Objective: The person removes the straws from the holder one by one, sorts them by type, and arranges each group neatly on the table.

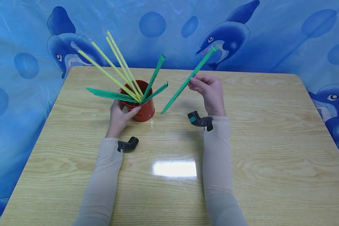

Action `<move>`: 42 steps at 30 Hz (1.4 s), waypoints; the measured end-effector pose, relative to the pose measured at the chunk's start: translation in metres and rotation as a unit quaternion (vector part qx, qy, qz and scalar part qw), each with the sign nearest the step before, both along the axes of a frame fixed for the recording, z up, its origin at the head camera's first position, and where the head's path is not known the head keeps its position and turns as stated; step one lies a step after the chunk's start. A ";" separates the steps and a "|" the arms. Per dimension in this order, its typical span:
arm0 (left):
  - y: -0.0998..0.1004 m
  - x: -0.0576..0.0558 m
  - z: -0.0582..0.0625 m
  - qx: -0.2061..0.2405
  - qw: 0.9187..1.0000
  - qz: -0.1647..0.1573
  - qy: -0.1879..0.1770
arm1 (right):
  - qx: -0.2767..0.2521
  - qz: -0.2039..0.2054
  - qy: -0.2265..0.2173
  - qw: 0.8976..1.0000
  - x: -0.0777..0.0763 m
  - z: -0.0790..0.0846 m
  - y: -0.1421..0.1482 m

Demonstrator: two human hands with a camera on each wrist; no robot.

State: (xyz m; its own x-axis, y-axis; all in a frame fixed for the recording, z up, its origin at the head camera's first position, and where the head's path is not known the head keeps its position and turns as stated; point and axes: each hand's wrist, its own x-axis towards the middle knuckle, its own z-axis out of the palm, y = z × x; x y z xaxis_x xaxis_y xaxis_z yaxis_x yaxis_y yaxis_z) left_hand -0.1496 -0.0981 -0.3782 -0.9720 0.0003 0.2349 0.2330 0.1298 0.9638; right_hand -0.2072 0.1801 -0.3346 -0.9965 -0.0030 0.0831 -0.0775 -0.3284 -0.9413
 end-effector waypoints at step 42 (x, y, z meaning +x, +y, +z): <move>0.002 0.001 -0.001 0.004 1.000 -0.004 0.000 | 0.336 0.183 -0.168 0.908 -0.013 -0.071 -0.049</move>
State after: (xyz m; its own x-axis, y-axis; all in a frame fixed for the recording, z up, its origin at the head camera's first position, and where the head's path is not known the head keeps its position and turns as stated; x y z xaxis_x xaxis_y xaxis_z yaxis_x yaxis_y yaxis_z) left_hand -0.1489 -0.0964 -0.3796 -0.9719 0.0066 0.2351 0.2342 0.1201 0.9647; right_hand -0.2198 0.1315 -0.4058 -0.8873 -0.2776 -0.3683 0.2491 0.3836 -0.8893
